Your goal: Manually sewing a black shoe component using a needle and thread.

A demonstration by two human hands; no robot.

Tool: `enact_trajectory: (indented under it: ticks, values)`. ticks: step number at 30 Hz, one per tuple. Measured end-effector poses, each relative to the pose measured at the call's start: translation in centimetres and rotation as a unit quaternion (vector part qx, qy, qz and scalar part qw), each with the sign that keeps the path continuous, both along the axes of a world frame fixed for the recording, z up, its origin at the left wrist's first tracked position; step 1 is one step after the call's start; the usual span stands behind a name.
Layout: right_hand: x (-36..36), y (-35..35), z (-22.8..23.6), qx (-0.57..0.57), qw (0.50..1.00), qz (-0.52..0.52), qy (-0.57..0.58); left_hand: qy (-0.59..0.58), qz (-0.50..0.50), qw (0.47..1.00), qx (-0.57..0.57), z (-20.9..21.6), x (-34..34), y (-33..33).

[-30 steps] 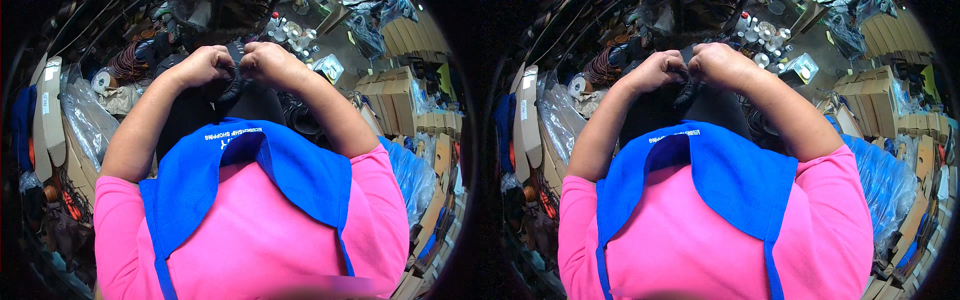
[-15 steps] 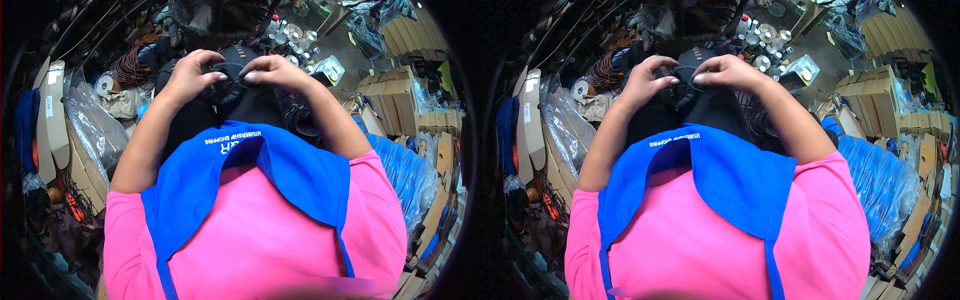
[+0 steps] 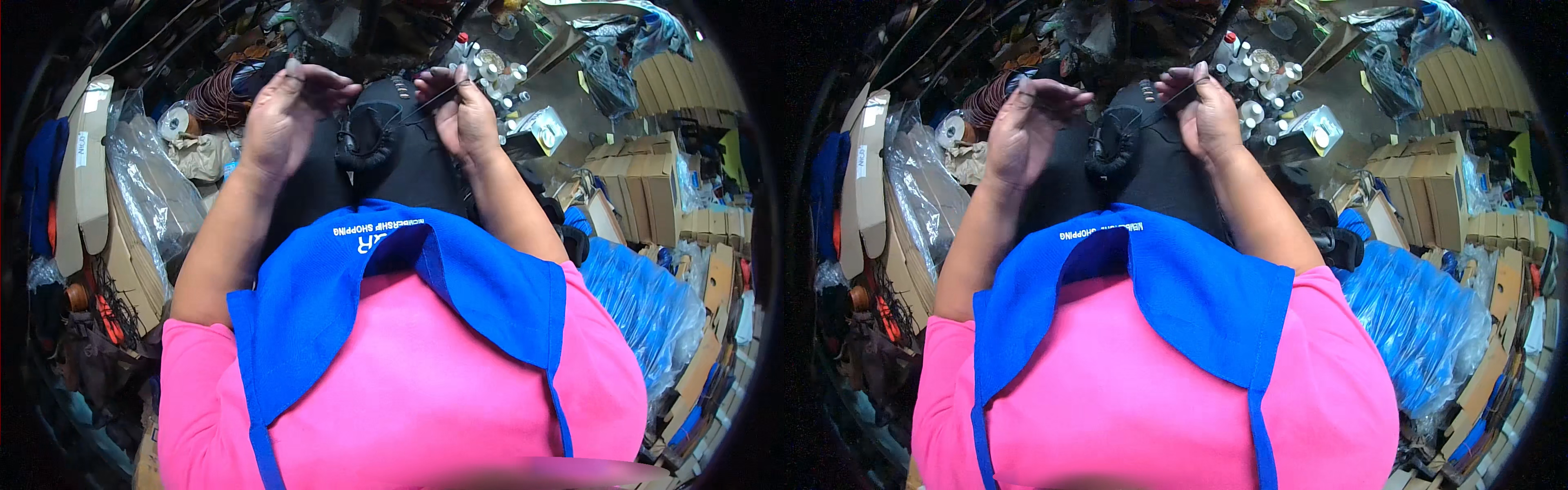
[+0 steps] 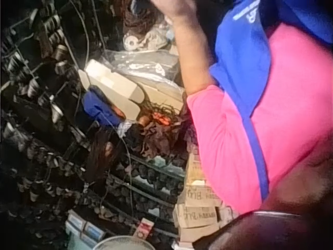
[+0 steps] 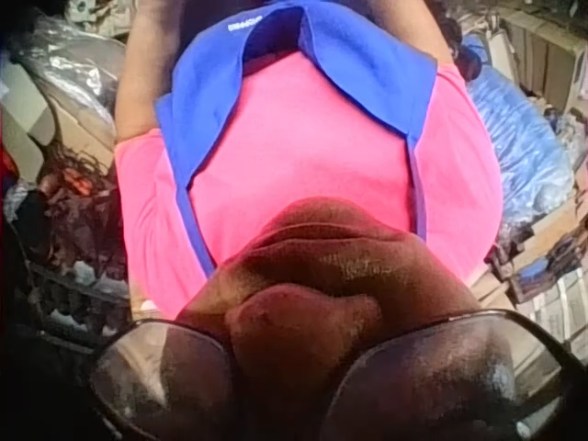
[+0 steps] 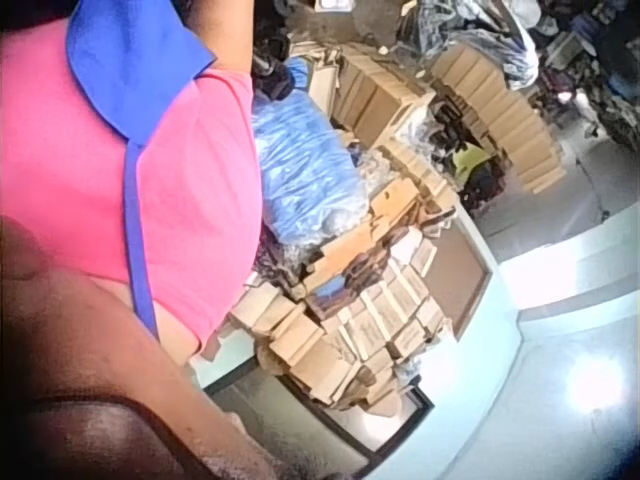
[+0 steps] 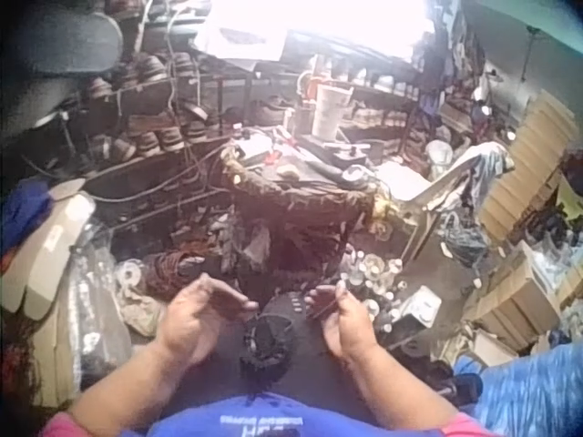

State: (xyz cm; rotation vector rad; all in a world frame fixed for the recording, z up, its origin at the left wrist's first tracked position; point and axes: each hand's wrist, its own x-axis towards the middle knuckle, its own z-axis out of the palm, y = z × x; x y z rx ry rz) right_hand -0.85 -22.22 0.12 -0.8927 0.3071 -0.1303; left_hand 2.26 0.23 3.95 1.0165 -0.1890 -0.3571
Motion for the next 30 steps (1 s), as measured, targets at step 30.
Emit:
enact_trajectory:
  ticks: [30]
  values:
    - [3.6,0.6,5.8,-0.614,0.625,0.482,0.021,-0.443,-0.182,0.711,0.516,-1.9,-1.5,0.6]
